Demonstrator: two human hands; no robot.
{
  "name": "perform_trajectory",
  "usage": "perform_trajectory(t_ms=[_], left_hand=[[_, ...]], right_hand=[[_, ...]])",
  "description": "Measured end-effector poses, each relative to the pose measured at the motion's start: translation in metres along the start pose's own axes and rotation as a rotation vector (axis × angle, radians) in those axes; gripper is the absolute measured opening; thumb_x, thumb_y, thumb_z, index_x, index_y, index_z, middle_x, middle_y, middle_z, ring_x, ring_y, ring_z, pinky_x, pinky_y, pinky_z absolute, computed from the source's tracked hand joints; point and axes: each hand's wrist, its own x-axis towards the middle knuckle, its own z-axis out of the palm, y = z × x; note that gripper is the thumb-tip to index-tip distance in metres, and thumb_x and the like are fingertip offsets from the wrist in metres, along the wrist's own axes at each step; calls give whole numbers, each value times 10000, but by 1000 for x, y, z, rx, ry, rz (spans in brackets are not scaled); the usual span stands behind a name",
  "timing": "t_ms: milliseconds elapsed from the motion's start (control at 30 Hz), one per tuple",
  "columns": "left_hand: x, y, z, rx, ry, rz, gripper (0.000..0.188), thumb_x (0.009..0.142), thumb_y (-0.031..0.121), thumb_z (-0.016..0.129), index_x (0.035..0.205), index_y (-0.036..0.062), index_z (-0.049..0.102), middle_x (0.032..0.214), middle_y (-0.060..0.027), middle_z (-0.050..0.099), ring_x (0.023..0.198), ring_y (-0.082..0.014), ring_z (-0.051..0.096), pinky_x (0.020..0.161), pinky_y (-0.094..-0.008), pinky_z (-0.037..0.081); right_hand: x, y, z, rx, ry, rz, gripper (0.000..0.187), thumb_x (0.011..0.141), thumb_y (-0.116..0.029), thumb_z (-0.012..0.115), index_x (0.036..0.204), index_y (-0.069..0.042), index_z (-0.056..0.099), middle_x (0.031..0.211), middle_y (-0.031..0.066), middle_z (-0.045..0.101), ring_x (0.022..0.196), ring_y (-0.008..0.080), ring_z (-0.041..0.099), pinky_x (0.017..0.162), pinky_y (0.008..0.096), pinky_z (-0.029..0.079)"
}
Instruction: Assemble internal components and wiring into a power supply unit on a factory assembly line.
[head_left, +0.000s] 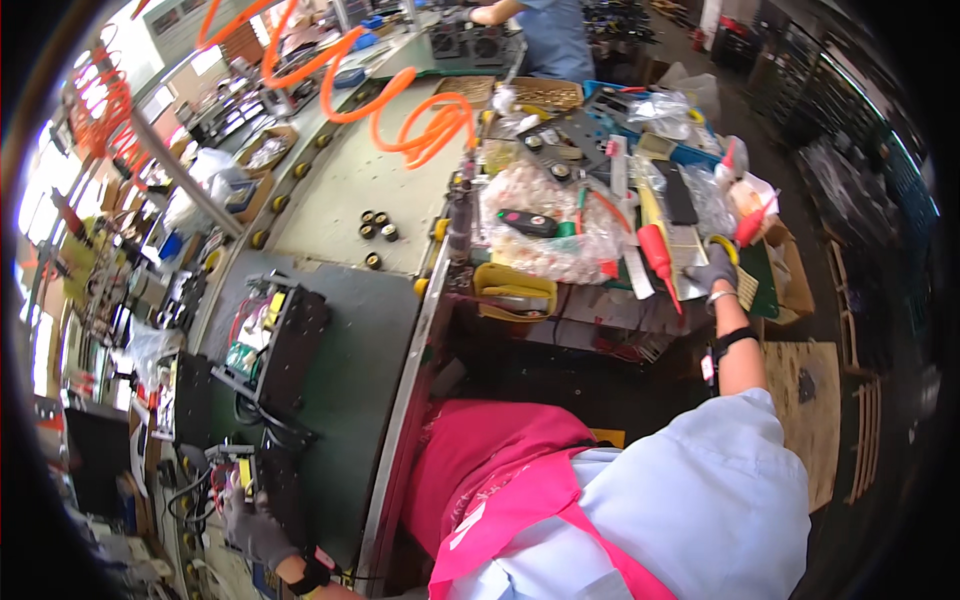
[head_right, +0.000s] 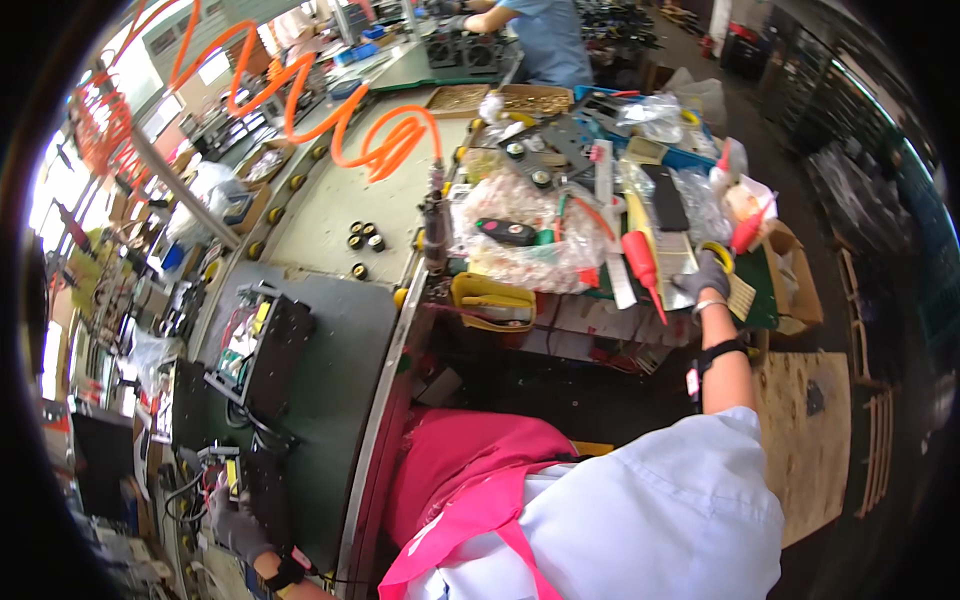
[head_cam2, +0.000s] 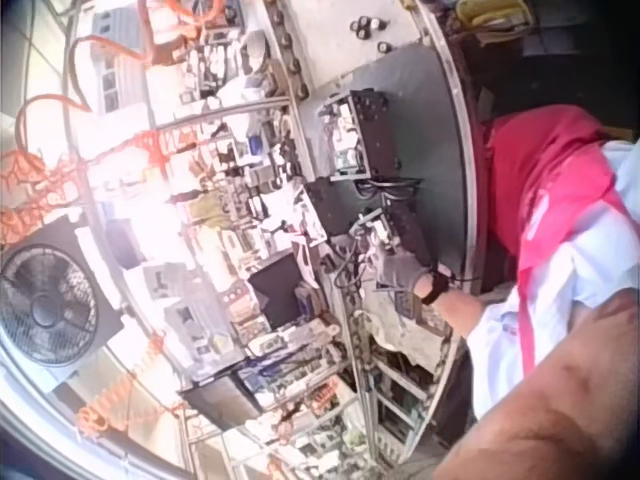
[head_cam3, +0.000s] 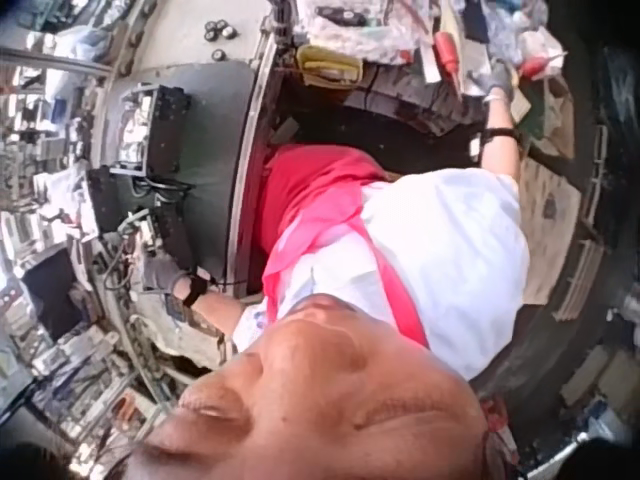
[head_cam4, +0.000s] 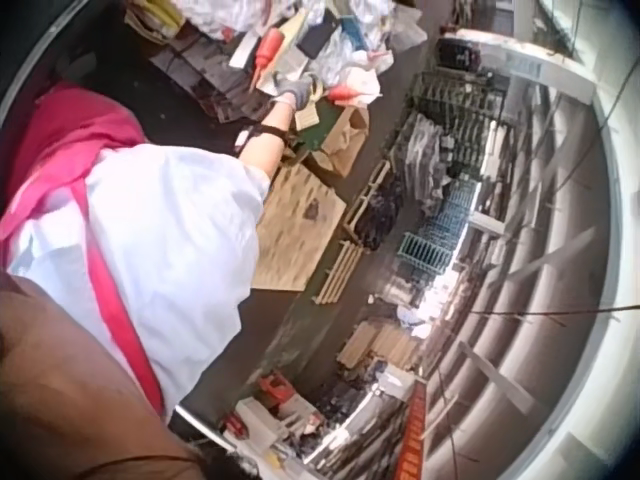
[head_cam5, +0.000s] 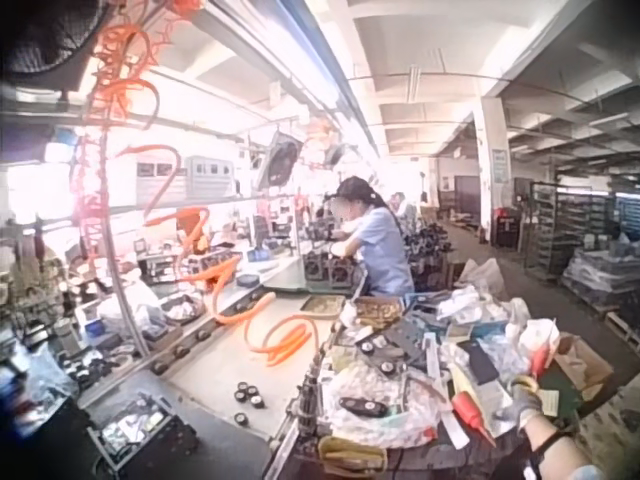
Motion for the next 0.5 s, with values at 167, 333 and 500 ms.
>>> perform_trajectory(t_ms=[167, 333, 500], left_hand=[[1, -22, 1, -155, -63, -12, 396, 745, -16, 683, 1140, -1, 661, 995, -147, 680, 868, -277, 651, 799, -365, 508], [2, -31, 15, -202, -55, -18, 356, 749, -11, 690, 1105, 1, 679, 998, -153, 673, 839, -284, 642, 777, -382, 513], [8, -30, -4, 5, -218, -83, 322, 862, 295, 700, 1134, 127, 724, 1012, -141, 730, 919, -303, 686, 808, -402, 524]], right_hand=[[14, 13, 7, 34, 33, -26, 412, 677, -223, 823, 1036, -52, 714, 1070, 200, 707, 1009, 351, 679, 896, 436, 510], [32, 7, -9, -229, 54, -123, 295, 758, -275, 716, 951, -54, 737, 957, 219, 707, 952, 358, 689, 890, 430, 509], [103, -44, -96, -162, 2, -373, 265, 765, -241, 697, 943, -47, 722, 904, 181, 720, 845, 292, 704, 770, 396, 533]])
